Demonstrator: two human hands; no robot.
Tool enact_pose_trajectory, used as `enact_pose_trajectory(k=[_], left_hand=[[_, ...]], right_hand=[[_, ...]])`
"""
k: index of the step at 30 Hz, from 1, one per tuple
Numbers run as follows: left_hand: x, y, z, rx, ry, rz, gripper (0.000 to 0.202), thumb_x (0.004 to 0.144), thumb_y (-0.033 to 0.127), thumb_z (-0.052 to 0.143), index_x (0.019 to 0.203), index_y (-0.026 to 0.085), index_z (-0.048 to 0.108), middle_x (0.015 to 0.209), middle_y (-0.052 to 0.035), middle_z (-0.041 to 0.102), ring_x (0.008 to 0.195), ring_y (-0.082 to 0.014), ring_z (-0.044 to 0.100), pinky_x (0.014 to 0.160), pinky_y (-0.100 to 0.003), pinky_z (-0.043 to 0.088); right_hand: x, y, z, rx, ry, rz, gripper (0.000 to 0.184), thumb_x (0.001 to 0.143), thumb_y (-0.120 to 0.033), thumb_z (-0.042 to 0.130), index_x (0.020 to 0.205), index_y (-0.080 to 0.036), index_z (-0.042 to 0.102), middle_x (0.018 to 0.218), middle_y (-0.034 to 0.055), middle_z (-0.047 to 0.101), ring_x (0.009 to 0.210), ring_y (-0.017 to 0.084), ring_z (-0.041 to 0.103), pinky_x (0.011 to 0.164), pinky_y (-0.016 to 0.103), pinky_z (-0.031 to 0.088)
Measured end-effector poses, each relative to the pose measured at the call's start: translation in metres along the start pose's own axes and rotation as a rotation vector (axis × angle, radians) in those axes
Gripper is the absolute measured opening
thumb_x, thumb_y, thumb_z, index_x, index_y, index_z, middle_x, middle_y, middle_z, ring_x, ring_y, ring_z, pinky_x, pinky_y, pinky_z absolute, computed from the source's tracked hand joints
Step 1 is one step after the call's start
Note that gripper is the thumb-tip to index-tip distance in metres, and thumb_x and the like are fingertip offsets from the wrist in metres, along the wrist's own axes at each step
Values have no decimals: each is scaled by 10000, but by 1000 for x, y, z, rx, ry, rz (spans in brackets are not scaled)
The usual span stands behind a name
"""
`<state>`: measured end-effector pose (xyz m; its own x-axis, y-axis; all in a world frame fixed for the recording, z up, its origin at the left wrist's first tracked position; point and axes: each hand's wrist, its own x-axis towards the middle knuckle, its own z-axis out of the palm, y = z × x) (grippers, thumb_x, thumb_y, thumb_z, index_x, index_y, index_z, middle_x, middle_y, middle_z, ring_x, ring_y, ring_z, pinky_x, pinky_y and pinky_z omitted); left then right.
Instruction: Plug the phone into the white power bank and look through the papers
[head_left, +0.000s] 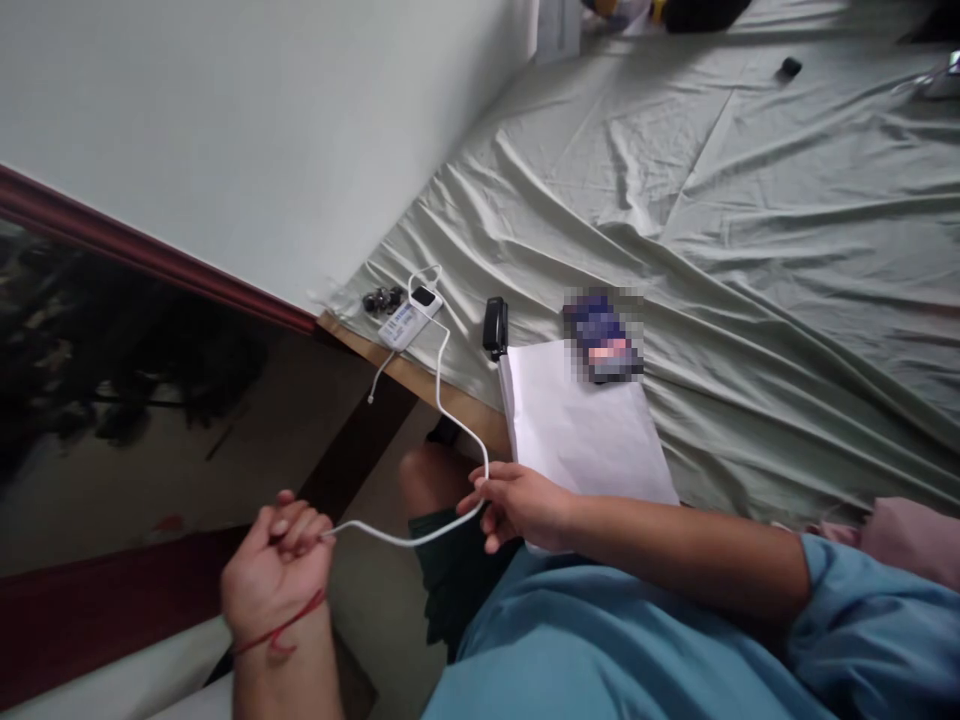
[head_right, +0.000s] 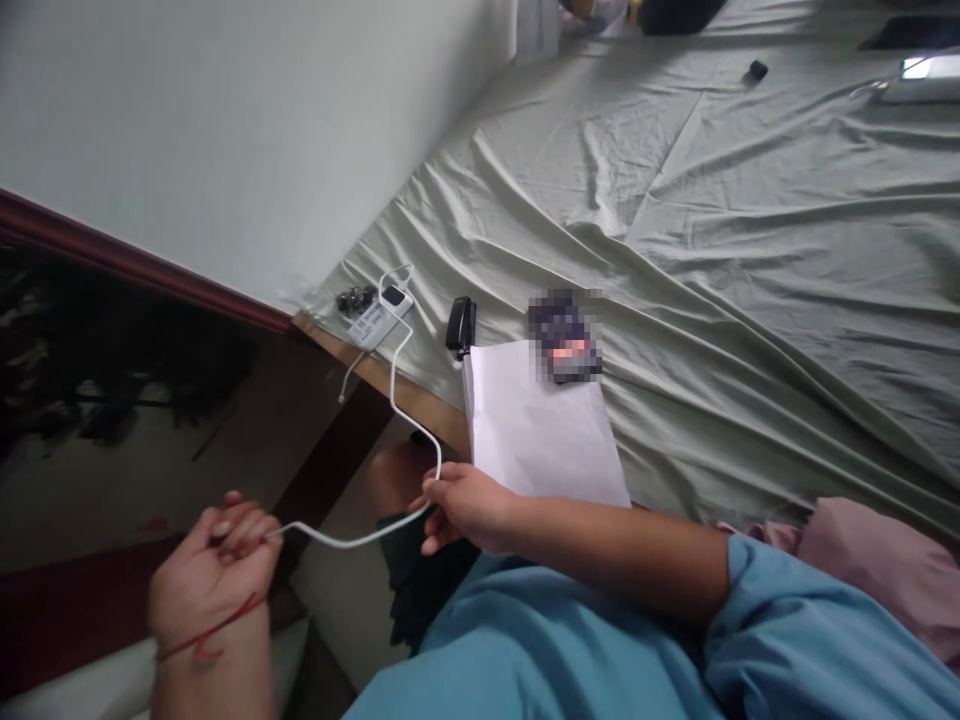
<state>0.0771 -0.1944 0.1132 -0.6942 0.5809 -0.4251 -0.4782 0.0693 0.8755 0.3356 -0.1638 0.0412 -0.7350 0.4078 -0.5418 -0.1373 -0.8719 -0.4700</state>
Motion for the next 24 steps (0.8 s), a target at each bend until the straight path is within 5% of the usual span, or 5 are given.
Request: enact_pose_trajectory(k=[4, 7, 10, 15, 24], left_hand=[[-46, -5, 26, 174, -287, 247, 248, 966, 327, 520, 826, 166, 648, 636, 22, 377, 506, -82, 295, 439, -173, 377], [-77, -15, 52, 331, -473, 290, 136, 861, 242, 692, 757, 203, 614, 717, 4, 504, 540, -90, 384, 496, -216, 427], [-99, -32, 77, 443, -639, 64, 168, 853, 325, 738, 757, 224, 644, 750, -20, 566, 528, -123, 466, 509, -310, 499], [-127, -67, 124, 350, -739, -19, 189, 892, 460, 720, 903, 274, 684, 1035, -80, 646, 1032, -278, 696, 941, -469, 599], [-128, -121, 182, 198, -993, -145, 219, 975, 417, 657, 923, 224, 567, 1098, -41, 613, 1265, -228, 635, 1182, -457, 438]], right_hand=[[-34, -10, -6, -877, -28, -93, 329, 1011, -404, 525, 745, -213, 502, 559, 7, 584, 517, 138, 592, 535, 252, 443], [-71, -24, -13, -1481, 218, -312, 436, 965, -340, 603, 587, -206, 434, 603, 76, 607, 583, 183, 597, 558, 315, 369], [-99, -33, -20, -1412, 276, -480, 317, 1008, -334, 565, 718, -208, 590, 666, 46, 644, 592, 161, 581, 566, 300, 377], [-104, -27, -30, -1127, 372, -943, 292, 969, -449, 663, 1136, -216, 610, 1019, 77, 714, 884, 184, 663, 780, 319, 545], [-95, -17, -58, -1060, 813, -1068, 93, 999, -270, 602, 956, -215, 663, 801, 15, 703, 612, 118, 581, 600, 256, 459]])
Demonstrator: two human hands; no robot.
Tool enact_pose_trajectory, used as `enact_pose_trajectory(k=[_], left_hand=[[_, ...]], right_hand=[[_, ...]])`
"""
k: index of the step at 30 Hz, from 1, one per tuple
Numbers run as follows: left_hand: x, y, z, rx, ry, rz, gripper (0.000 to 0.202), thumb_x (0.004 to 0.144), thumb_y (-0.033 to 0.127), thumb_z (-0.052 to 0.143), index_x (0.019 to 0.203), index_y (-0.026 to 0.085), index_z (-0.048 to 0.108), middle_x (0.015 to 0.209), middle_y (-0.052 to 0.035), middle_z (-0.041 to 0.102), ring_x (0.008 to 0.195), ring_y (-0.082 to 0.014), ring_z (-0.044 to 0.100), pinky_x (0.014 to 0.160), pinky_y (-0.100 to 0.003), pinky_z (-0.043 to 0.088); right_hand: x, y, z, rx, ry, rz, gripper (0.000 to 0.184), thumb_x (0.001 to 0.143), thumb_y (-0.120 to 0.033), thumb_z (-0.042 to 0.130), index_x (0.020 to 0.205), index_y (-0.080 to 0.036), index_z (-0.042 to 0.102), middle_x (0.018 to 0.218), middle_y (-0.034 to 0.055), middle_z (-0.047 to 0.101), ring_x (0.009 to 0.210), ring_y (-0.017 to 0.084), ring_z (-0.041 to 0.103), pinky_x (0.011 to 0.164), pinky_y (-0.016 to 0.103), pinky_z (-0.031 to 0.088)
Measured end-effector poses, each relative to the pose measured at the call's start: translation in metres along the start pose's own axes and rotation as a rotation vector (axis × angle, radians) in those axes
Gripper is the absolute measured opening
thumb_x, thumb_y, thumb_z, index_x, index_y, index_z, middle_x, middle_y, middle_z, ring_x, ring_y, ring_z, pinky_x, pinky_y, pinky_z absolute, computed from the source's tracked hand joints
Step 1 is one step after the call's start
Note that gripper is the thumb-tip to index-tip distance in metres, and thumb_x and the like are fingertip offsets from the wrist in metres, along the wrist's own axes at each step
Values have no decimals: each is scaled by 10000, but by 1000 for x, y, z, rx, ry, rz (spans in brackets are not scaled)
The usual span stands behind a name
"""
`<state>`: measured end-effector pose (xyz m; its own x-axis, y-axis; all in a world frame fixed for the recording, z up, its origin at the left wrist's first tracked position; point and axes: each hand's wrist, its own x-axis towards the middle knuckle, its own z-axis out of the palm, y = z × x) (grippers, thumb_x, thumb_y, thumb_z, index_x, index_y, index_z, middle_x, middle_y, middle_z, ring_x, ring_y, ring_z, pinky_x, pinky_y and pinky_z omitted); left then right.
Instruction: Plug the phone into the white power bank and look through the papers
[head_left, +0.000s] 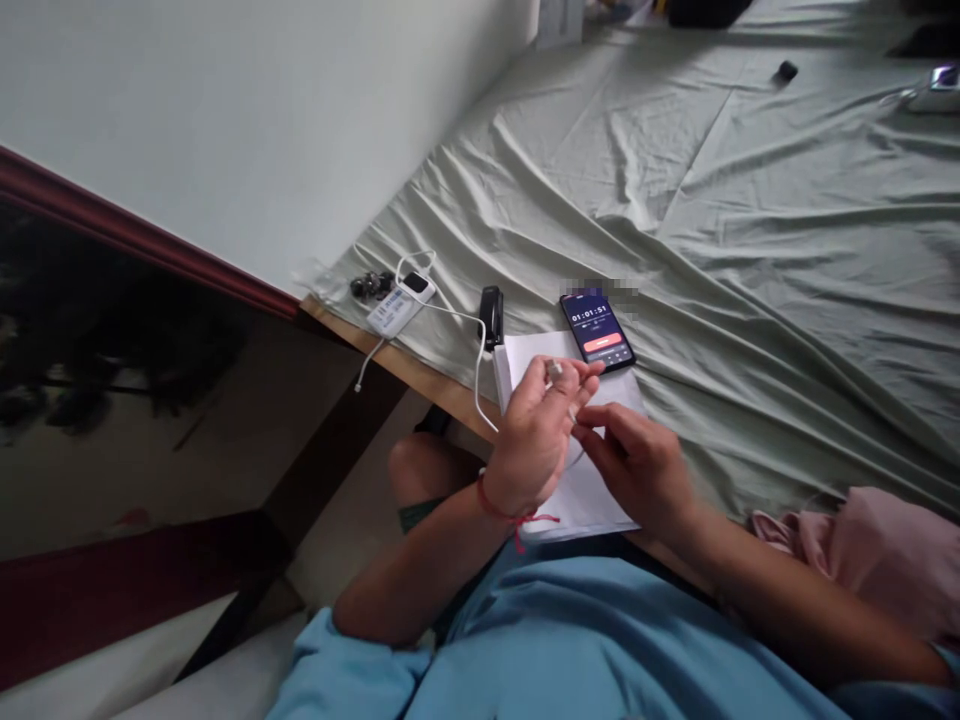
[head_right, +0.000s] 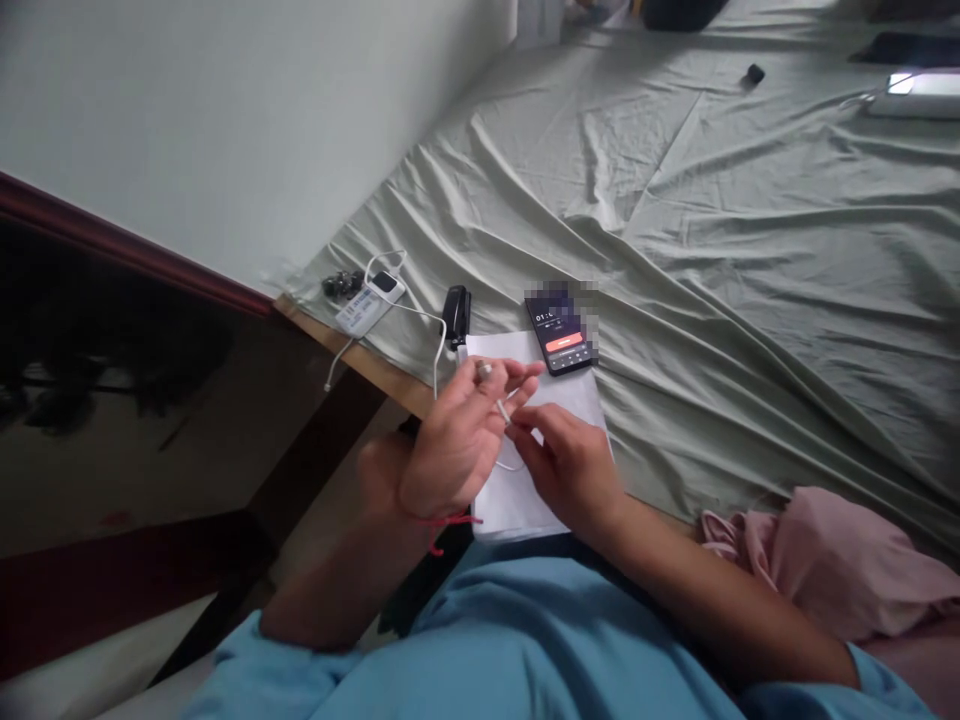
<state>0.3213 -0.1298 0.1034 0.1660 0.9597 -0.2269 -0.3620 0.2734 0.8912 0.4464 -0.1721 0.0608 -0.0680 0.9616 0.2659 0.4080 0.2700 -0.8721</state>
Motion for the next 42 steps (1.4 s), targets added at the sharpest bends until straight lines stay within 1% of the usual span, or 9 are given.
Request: enact_pose_trajectory(k=[4, 9, 16, 21, 25, 30, 32, 37, 42], left_hand=[[22, -25, 1, 140, -79, -66, 310, 907, 482, 733, 920, 212, 581, 1047, -58, 660, 1145, -231, 657, 1087, -453, 481], [45, -48, -7, 485, -133, 78, 272, 911, 463, 723, 932, 201, 655, 1053, -97, 686, 1087, -233, 635, 1048, -432, 472], [80, -52, -36, 1024, -61, 253, 126, 891, 207, 688, 989, 204, 608, 1144, -109, 619, 1105, -235, 612, 921, -396, 568], [107, -60, -48, 1293, -62, 314, 148, 876, 152, 675, 996, 190, 598, 1120, -121, 638, 1123, -262, 636, 1053, -457, 528], [119, -67, -53, 1337, -174, 429, 310, 871, 165, 700, 1163, 159, 596, 1294, -159, 624, 1279, -278, 596, 1163, -450, 464], [122, -78, -57, 1332, -366, 560, 625, 847, 272, 772, 1397, 175, 492, 1541, -181, 487, 1476, -310, 447, 1255, -497, 369], [120, -82, -59, 1334, -335, 591, 648, 847, 294, 775, 1410, 173, 476, 1539, -190, 487, 1469, -320, 451, 1252, -509, 371], [115, -88, -67, 1333, -123, 592, 504, 859, 257, 739, 1303, 171, 516, 1386, -183, 581, 1359, -312, 543, 1211, -497, 423], [117, -95, -75, 1324, -166, 589, 674, 823, 317, 778, 1395, 192, 443, 1504, -195, 502, 1444, -326, 475, 1244, -524, 377]], right_hand=[[-4, 10, -4, 10, 33, 157, 99, 954, -298, 634, 994, -212, 659, 765, 2, 710, 521, 103, 512, 540, 253, 410], [5, 39, -6, 102, 68, 313, 225, 947, -399, 591, 1055, -202, 609, 795, 30, 712, 620, 146, 593, 609, 272, 446], [15, 75, -25, -336, 32, 447, 334, 958, -477, 512, 896, -212, 705, 654, 30, 666, 566, 158, 546, 595, 284, 342], [18, 80, -27, -363, -3, 485, 271, 899, -412, 558, 810, -218, 725, 725, 43, 722, 632, 167, 588, 629, 283, 353], [21, 86, -29, -274, -91, 581, 254, 854, -394, 590, 726, -212, 712, 649, 24, 692, 573, 152, 552, 594, 278, 329], [24, 80, -28, -704, -73, 473, 221, 863, -342, 573, 769, -207, 720, 740, 50, 728, 641, 167, 558, 595, 294, 240], [24, 77, -26, -804, -100, 443, 233, 879, -335, 555, 779, -202, 718, 771, 62, 739, 651, 168, 553, 594, 300, 215], [25, 78, -21, -861, -110, 417, 265, 909, -341, 524, 792, -193, 710, 773, 65, 733, 639, 158, 525, 590, 299, 194], [24, 82, -20, -838, -92, 416, 265, 910, -349, 532, 780, -190, 699, 752, 58, 721, 618, 147, 499, 589, 296, 195]])
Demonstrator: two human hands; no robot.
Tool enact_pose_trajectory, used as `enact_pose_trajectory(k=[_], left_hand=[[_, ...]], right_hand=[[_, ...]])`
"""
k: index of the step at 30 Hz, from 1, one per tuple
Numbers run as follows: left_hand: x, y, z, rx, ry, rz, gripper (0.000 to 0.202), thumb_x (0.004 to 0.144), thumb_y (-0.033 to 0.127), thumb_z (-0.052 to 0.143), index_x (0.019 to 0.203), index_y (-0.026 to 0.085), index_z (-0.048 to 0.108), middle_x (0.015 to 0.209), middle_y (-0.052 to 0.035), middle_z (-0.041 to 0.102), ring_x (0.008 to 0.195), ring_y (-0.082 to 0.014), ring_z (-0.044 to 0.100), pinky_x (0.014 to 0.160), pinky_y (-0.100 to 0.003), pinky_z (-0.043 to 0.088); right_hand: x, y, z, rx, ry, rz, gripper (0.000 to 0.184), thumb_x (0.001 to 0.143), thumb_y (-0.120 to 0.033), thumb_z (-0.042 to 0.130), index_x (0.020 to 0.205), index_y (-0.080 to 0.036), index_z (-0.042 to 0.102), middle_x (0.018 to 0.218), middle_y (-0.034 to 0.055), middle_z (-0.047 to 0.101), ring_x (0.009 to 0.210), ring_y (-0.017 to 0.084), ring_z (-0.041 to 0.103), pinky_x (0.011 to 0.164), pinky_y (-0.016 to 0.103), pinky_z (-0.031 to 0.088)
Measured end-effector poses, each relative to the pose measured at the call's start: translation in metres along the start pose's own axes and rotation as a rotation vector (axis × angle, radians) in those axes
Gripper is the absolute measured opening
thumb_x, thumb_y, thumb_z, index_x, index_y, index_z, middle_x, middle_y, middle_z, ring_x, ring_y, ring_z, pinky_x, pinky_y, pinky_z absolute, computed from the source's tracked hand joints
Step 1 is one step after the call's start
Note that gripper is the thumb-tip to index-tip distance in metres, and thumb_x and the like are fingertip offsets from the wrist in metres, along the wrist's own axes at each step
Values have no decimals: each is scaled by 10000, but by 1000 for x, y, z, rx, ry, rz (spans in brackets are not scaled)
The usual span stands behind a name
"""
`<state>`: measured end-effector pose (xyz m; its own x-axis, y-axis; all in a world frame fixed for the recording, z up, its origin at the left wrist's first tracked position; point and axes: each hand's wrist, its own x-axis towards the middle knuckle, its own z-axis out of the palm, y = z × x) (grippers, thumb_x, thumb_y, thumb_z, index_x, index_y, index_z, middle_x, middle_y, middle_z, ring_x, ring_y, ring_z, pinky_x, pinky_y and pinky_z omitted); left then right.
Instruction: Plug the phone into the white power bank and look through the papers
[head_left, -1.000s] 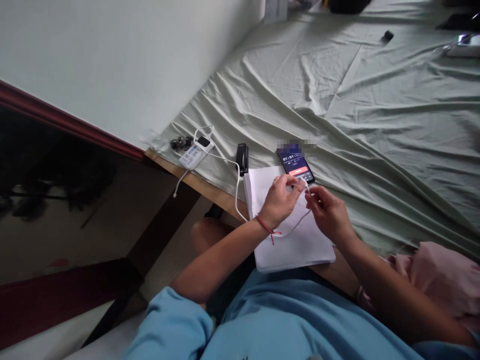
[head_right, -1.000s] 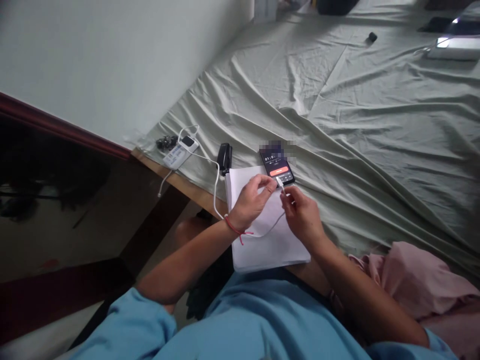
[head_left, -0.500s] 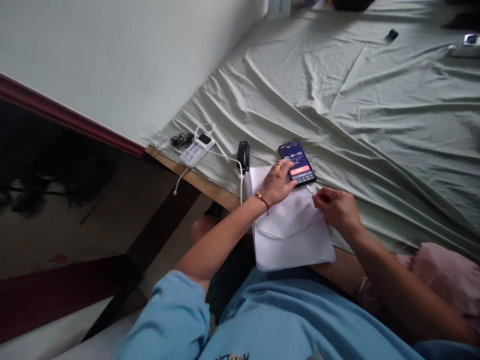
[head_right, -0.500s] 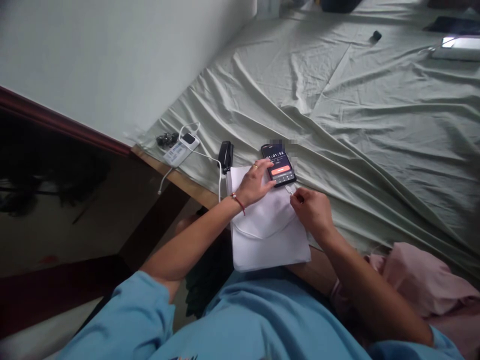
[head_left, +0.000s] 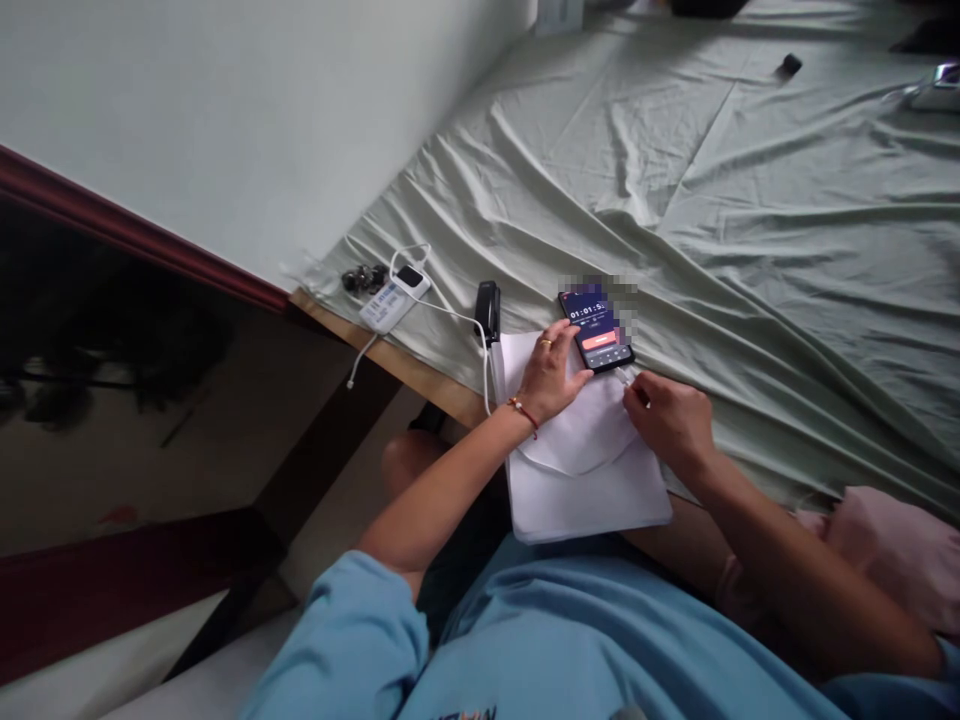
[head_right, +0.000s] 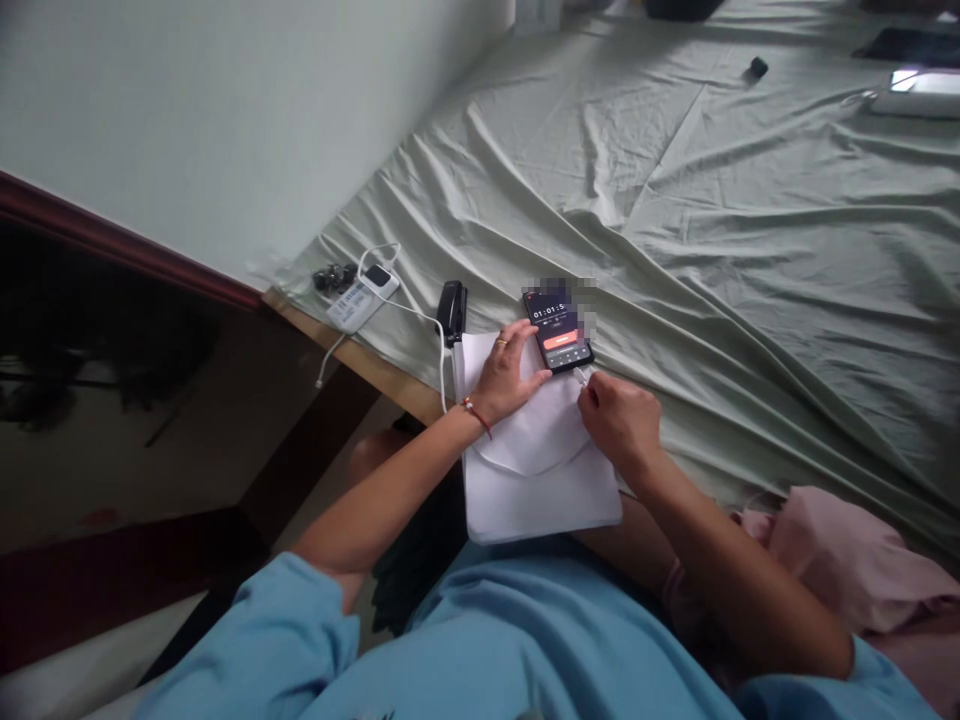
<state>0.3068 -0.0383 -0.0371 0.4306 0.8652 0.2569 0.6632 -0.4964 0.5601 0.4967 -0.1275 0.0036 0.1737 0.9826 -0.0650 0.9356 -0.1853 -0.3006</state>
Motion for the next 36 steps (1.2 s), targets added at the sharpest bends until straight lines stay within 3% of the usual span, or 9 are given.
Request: enact_pose_trajectory(k=[5, 11, 18, 24, 29, 36], left_hand=[[0, -5, 7, 26, -76, 8, 935, 781, 454, 811, 1533, 172, 333, 1610, -242, 378, 1526, -367, 367, 1267, -543, 323], [8, -15, 6, 63, -113, -6, 1092, 741, 616, 803, 1596, 192, 271, 1673, -260, 290, 1566, -405, 287, 1269, -601, 251], [55, -36, -5, 14, -27, -77, 771, 940, 571, 583, 1553, 155, 368, 1610, -231, 438, 1545, -334, 363, 1278, -511, 267], [88, -31, -4, 48, -125, -226, 678, 995, 486, 511, 1564, 136, 395, 1639, -202, 418, 1556, -306, 352, 1290, -478, 254], [101, -19, -4, 75, -201, -376, 669, 1010, 451, 479, 1593, 142, 371, 1676, -172, 363, 1582, -278, 303, 1303, -490, 212], [101, -10, -10, 77, -232, -416, 655, 1019, 419, 463, 1606, 155, 341, 1653, -161, 405, 1555, -268, 364, 1298, -519, 205]], right_hand=[[0, 1, 3, 3, -6, 9, 274, 910, -371, 533, 763, -192, 680, 747, 56, 718, 616, 143, 494, 591, 294, 202], [1, 2, 7, 21, -4, -4, 294, 918, -387, 516, 750, -193, 660, 755, 57, 721, 616, 142, 484, 591, 293, 198], [-2, 2, 11, 43, 32, -12, 300, 919, -380, 512, 723, -190, 639, 715, 54, 689, 609, 144, 459, 591, 289, 194], [-2, -1, 7, 49, 47, -77, 288, 947, -334, 501, 744, -197, 652, 776, 64, 700, 768, 191, 536, 595, 305, 191], [-2, -4, 7, -33, 42, -125, 282, 995, -306, 479, 831, -197, 681, 912, 73, 754, 903, 213, 569, 603, 322, 198], [3, -8, 10, -129, -10, -104, 313, 1025, -341, 459, 918, -179, 704, 896, 105, 765, 798, 197, 635, 612, 322, 200]])
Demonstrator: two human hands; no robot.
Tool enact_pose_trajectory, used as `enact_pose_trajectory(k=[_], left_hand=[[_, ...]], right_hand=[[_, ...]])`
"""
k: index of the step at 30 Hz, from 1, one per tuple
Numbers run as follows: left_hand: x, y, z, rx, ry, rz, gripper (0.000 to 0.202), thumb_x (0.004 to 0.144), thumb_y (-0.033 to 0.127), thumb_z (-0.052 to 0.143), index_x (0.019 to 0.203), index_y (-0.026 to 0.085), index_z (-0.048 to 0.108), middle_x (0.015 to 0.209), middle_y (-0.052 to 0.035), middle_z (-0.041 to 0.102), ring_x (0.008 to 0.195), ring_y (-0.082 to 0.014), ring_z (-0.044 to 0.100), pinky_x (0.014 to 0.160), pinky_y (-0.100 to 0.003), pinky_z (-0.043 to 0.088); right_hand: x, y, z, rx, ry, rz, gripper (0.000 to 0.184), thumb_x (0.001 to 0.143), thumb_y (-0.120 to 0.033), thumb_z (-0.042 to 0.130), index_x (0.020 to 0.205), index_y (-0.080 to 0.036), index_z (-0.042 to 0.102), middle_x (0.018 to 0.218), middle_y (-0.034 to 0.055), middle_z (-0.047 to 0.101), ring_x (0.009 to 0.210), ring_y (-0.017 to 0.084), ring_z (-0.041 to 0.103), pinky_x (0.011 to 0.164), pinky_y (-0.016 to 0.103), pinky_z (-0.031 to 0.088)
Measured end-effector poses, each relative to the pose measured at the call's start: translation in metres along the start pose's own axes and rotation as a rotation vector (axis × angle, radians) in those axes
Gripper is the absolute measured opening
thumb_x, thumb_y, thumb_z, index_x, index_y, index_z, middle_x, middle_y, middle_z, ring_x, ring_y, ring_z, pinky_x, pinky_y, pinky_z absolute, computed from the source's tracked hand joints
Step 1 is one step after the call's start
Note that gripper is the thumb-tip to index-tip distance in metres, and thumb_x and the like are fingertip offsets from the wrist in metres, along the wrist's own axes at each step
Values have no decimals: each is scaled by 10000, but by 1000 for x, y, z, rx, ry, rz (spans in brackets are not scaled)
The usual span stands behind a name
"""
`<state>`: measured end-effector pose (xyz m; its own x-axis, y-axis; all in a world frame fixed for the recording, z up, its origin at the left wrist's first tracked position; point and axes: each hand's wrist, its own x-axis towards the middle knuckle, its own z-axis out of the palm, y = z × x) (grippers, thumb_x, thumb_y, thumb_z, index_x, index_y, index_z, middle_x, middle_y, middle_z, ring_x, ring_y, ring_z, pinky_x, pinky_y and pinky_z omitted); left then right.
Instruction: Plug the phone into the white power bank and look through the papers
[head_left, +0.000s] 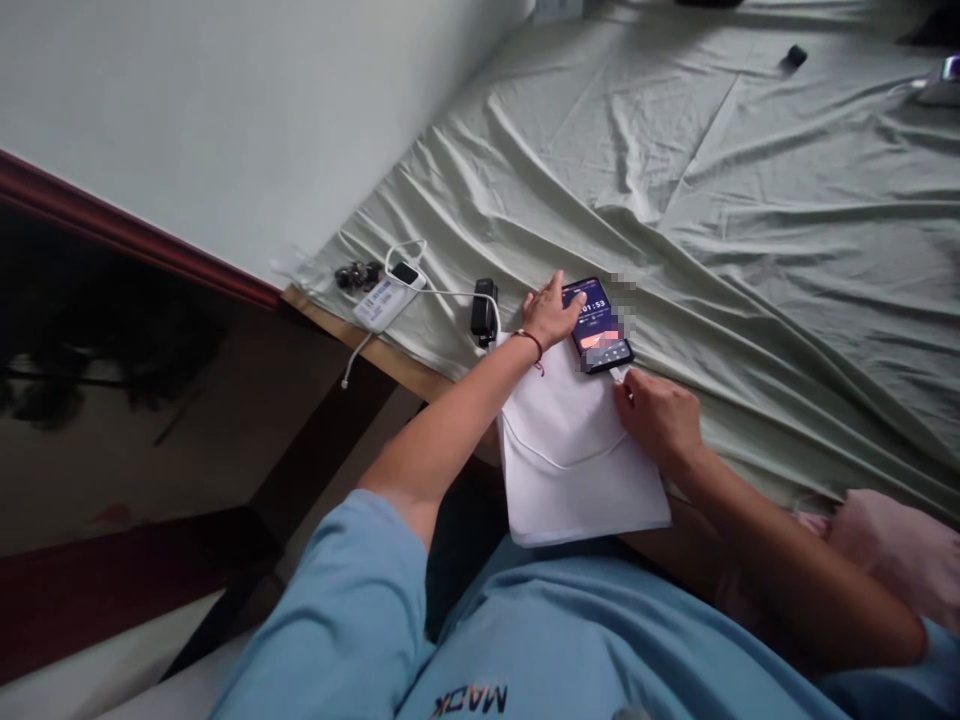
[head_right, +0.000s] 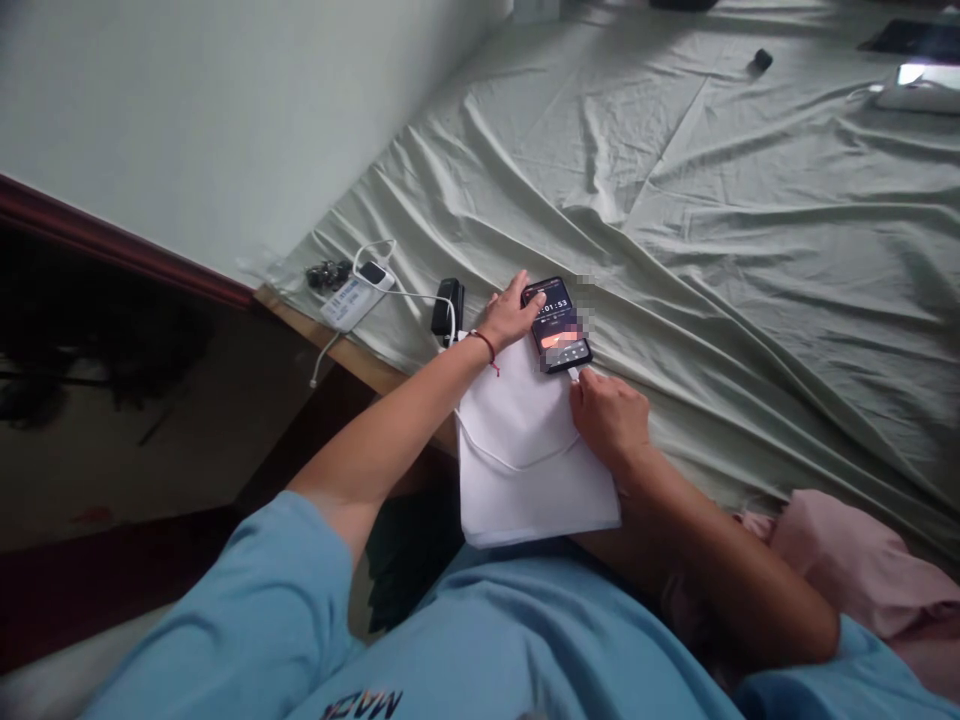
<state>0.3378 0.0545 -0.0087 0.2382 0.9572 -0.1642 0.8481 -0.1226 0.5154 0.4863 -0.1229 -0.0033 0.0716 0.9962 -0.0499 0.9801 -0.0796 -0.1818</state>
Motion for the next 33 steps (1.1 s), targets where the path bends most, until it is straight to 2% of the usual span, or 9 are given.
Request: enact_pose_trajectory(k=[7, 14, 20, 27, 31, 33], left_hand=[[-2, -3, -3, -70, 16, 19, 624, 1015, 409, 488, 1592, 196, 380, 1566, -120, 540, 1478, -253, 486, 1285, -490, 259], [-7, -3, -7, -42, 11, 34, 618, 1011, 419, 502, 1575, 179, 424, 1561, -112, 548, 1457, -257, 510, 1261, -430, 313], [-6, 0, -13, 16, -13, 53, 601, 1009, 451, 485, 1551, 192, 459, 1549, -111, 561, 1431, -286, 533, 1253, -462, 315], [-6, 1, -14, 20, 1, 56, 621, 982, 542, 489, 1517, 226, 500, 1525, -129, 581, 1442, -338, 515, 1288, -607, 148], [-7, 1, -15, 29, 2, 58, 615, 976, 573, 488, 1491, 237, 516, 1512, -123, 595, 1436, -325, 522, 1293, -593, 144], [-6, 1, -18, 43, -15, 63, 594, 985, 565, 477, 1472, 227, 524, 1497, -127, 609, 1421, -320, 538, 1285, -571, 196]], right_hand=[[3, -3, 5, -15, -1, -33, 297, 1031, -317, 440, 971, -182, 697, 940, 103, 774, 837, 208, 668, 611, 331, 205], [5, 0, 9, -22, 9, -41, 311, 1045, -316, 422, 988, -182, 696, 937, 114, 766, 878, 218, 667, 621, 330, 215], [5, -1, 9, -21, -6, -41, 284, 1049, -301, 433, 979, -184, 683, 961, 107, 762, 912, 217, 664, 628, 328, 216], [5, -4, 9, -31, 1, -32, 273, 1039, -285, 439, 963, -185, 682, 951, 105, 759, 900, 221, 669, 630, 334, 242], [6, -6, 5, -30, -27, -17, 277, 1041, -273, 434, 980, -184, 689, 974, 110, 763, 923, 225, 671, 635, 326, 265], [7, -5, 2, -24, -45, -9, 276, 1043, -283, 435, 1003, -191, 692, 995, 109, 766, 937, 229, 675, 639, 320, 281]])
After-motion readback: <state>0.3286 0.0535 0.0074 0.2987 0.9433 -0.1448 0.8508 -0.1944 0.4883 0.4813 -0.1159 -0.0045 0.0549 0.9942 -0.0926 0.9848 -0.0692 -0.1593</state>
